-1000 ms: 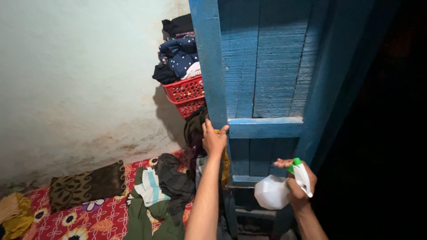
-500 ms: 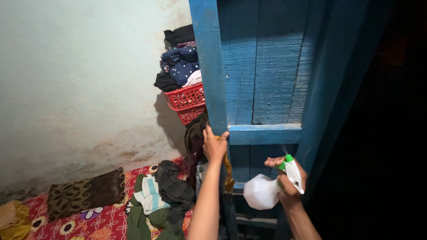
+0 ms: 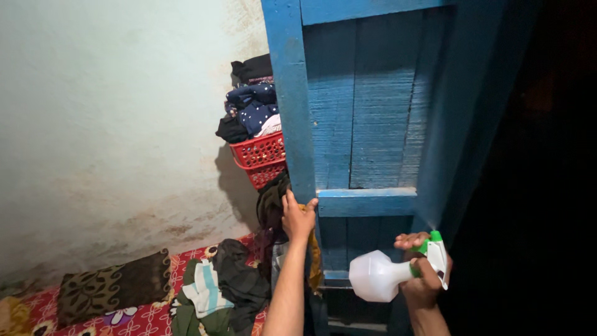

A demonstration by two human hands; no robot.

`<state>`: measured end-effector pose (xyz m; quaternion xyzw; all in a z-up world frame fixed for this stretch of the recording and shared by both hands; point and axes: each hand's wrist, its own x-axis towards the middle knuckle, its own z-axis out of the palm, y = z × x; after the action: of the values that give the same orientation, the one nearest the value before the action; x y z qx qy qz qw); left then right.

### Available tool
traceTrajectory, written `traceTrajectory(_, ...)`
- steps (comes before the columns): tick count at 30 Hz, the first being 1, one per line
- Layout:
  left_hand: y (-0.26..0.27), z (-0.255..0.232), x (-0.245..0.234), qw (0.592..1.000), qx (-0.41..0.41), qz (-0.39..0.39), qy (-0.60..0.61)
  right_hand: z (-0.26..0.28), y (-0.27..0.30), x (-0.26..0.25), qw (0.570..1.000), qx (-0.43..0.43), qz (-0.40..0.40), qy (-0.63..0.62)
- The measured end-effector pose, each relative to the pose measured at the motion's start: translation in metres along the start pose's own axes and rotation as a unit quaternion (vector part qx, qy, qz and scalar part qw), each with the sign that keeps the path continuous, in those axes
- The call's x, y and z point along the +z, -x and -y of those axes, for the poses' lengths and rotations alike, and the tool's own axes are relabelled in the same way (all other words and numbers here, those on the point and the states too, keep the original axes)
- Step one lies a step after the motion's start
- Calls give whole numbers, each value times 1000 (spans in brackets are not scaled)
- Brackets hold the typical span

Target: The person sprays a blue wooden door with a white spray bottle and wipes it with a yellow cloth. They repeatedly spray and wipe the same vertical section of the door frame and panel throughout the clip.

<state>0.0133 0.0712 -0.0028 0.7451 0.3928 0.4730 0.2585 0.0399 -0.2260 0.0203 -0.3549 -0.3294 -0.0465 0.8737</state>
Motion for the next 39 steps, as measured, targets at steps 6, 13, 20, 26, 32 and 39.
traceTrajectory(6, 0, -1, -1, 1000, -17, 15, -6, -5, -6, -14, 999, -19, -44, -1)
traceTrajectory(13, -1, -2, -2, 1000, -24, 16, -9, -15, -13, -30, 995, -54, -52, -69)
traceTrajectory(20, 1, -6, -6, 999, -34, 30, -4, -2, -12, -27, 998, -36, -41, 10)
traceTrajectory(26, 2, -9, -8, 999, -31, 32, -7, -7, -13, -25, 998, -42, 8, -44)
traceTrajectory(32, -1, -8, -7, 999, -34, 33, -11, -1, -18, -15, 996, -25, 67, 51)
traceTrajectory(39, 1, -7, -7, 999, -35, 32, -13, -4, -15, -8, 999, -7, 30, 19)
